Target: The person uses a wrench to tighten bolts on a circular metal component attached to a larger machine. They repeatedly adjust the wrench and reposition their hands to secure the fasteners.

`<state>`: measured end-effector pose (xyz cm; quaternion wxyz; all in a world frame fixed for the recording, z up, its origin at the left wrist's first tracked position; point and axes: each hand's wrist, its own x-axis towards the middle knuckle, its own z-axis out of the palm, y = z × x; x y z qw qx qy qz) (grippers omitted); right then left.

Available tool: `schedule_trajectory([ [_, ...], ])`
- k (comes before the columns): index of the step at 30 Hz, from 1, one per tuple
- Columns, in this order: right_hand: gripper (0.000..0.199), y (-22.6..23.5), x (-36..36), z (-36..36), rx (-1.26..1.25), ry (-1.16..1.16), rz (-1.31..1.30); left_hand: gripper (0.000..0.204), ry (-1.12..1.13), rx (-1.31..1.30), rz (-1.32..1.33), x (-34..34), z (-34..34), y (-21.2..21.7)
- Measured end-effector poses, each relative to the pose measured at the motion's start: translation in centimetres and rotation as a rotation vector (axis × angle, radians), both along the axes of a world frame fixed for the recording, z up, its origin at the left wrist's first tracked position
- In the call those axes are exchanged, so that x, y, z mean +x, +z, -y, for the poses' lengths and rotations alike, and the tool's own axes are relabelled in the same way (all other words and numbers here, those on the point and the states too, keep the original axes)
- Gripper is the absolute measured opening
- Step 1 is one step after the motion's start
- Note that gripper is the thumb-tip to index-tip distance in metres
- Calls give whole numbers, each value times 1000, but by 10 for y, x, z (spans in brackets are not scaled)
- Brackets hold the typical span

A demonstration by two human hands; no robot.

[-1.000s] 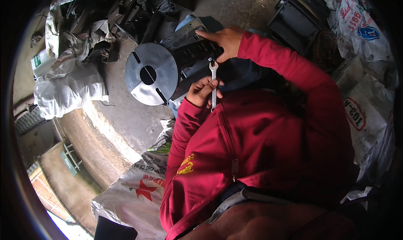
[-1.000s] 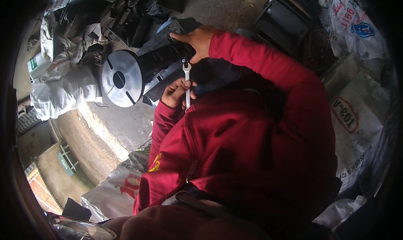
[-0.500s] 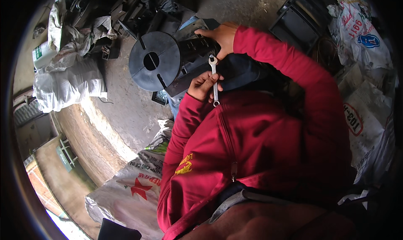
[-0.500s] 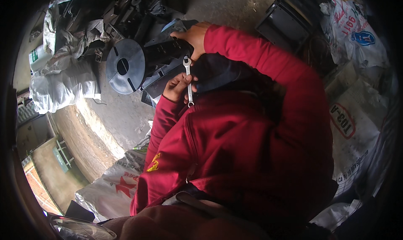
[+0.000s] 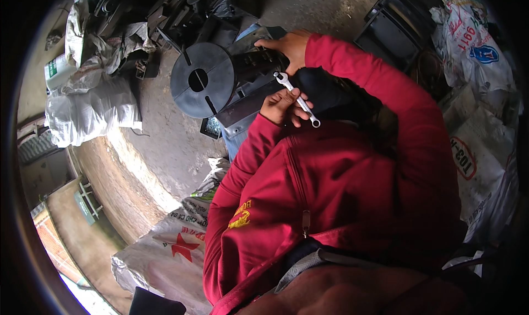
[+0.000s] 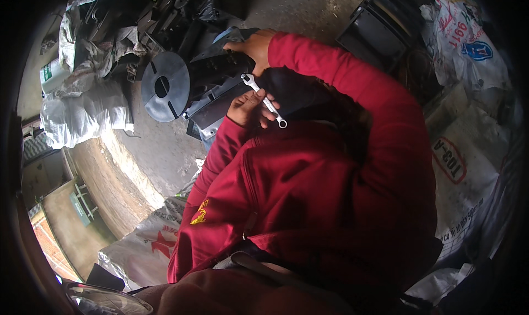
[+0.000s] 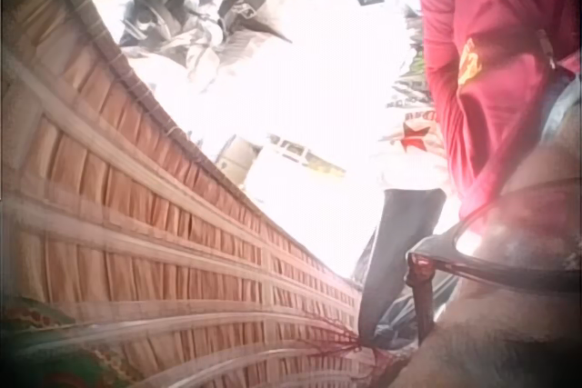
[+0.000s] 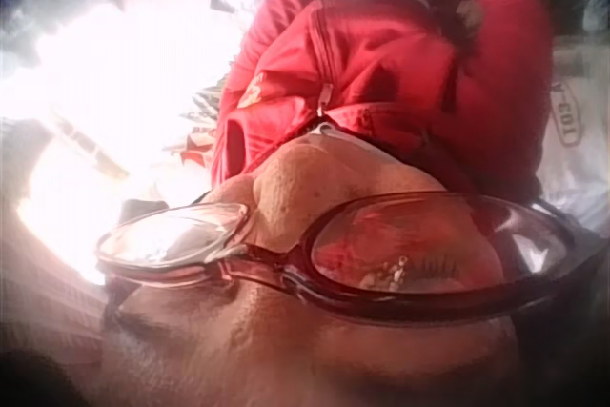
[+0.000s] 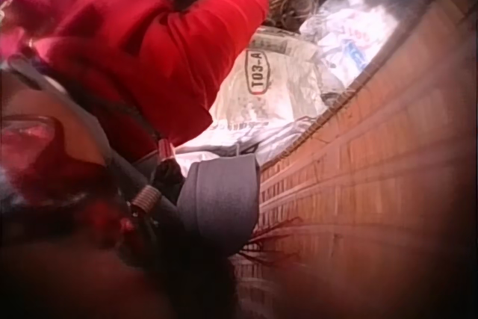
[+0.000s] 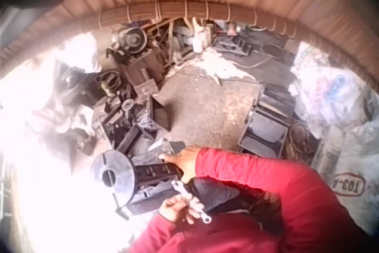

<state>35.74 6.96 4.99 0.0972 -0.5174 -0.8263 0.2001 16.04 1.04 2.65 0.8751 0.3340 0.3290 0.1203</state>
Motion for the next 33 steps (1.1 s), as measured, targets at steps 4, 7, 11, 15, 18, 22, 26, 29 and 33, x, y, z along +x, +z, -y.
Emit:
schedule_trajectory([
  [4,93,4,3,0,-18,44,-5,31,80,-10,24,4,5,0],
  [7,94,3,4,0,18,54,-3,33,91,46,-39,8,3,3],
  [11,94,3,4,3,57,59,42,33,111,19,-74,14,4,6],
  [15,96,-6,-1,11,79,-6,55,35,126,19,-85,11,3,4],
  [18,99,-16,-2,12,116,4,5,35,126,34,-98,9,4,4],
  [22,104,-34,1,9,213,43,-102,34,132,60,-114,9,5,8],
  [26,106,-39,2,9,290,72,-177,32,124,75,-97,6,6,6],
  [29,105,-40,4,10,323,90,-207,30,59,142,-174,-11,-1,9],
  [33,105,-40,1,11,354,82,-226,28,-110,301,-290,-36,-20,22],
])
